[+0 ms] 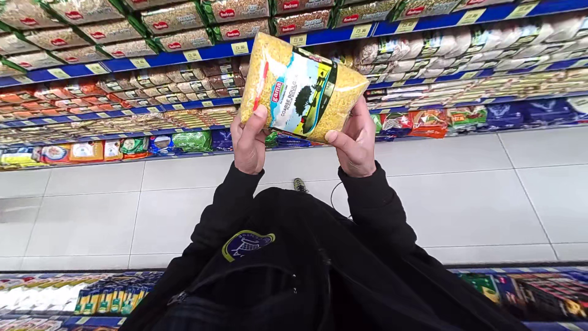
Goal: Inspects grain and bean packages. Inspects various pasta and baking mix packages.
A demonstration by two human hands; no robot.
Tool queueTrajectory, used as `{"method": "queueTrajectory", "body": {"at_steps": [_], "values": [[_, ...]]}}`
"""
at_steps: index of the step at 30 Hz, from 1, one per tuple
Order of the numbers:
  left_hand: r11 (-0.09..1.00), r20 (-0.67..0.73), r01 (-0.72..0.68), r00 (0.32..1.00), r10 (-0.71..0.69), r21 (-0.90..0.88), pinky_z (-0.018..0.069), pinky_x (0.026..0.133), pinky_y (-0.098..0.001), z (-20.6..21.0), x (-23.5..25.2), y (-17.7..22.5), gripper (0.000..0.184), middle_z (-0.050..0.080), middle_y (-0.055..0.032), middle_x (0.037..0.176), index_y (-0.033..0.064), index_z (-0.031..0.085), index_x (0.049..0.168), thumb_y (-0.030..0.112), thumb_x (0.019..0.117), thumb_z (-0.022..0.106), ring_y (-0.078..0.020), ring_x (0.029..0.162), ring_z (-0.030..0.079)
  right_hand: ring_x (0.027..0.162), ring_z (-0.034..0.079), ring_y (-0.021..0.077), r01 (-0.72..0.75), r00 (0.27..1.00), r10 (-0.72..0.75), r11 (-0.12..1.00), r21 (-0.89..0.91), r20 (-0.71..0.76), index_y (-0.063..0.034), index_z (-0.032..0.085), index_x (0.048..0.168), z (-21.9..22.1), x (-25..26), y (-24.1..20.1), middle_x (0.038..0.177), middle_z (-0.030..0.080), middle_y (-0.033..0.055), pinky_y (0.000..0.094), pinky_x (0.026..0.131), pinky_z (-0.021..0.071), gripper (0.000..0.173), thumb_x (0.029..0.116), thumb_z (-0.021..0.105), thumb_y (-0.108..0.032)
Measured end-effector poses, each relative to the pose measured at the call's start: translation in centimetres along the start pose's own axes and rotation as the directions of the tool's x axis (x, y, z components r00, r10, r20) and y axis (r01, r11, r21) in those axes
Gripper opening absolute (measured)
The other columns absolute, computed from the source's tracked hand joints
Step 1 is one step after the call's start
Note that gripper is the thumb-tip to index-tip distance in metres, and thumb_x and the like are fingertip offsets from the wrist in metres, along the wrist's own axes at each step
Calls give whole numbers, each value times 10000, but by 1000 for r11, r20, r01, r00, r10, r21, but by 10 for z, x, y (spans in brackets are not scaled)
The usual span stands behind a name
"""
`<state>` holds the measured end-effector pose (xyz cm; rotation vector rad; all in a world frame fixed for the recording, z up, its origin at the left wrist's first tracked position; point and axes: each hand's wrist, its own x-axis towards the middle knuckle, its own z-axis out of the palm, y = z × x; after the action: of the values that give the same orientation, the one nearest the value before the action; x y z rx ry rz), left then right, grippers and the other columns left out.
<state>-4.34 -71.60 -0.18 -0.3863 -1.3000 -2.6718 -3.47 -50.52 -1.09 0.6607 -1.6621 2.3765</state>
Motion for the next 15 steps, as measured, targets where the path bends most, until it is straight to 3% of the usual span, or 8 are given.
{"method": "queueTrajectory", "body": {"at_steps": [5, 12, 15], "values": [[998, 16, 56, 998, -55, -29, 594, 908, -412, -2, -12, 3, 415, 692, -112, 1199, 70, 602, 1287, 326, 972, 688, -216, 1069, 696, 1187, 635, 211, 4, 999, -7, 998, -68, -45, -42, 281, 1536, 8, -12, -12, 1382, 551, 108, 395, 967, 589, 896, 838, 810, -233], [993, 89, 66, 994, -57, -101, 577, 958, -431, -7, -20, 5, 469, 672, -144, 1251, 50, 559, 1347, 300, 973, 691, -245, 1118, 682, 1150, 657, 228, -4, 999, 0, 996, -85, -41, -25, 273, 1550, 13, -18, -22, 1396, 556, 139, 394, 914, 611, 904, 848, 798, -248], [995, 70, 68, 996, -63, -68, 595, 917, -408, -6, -23, 6, 445, 686, -123, 1219, 66, 569, 1327, 312, 976, 690, -223, 1076, 698, 1162, 653, 235, -13, 1000, 12, 997, -75, -9, -24, 266, 1548, 12, -16, -25, 1392, 550, 147, 398, 925, 610, 898, 842, 790, -208]]}}
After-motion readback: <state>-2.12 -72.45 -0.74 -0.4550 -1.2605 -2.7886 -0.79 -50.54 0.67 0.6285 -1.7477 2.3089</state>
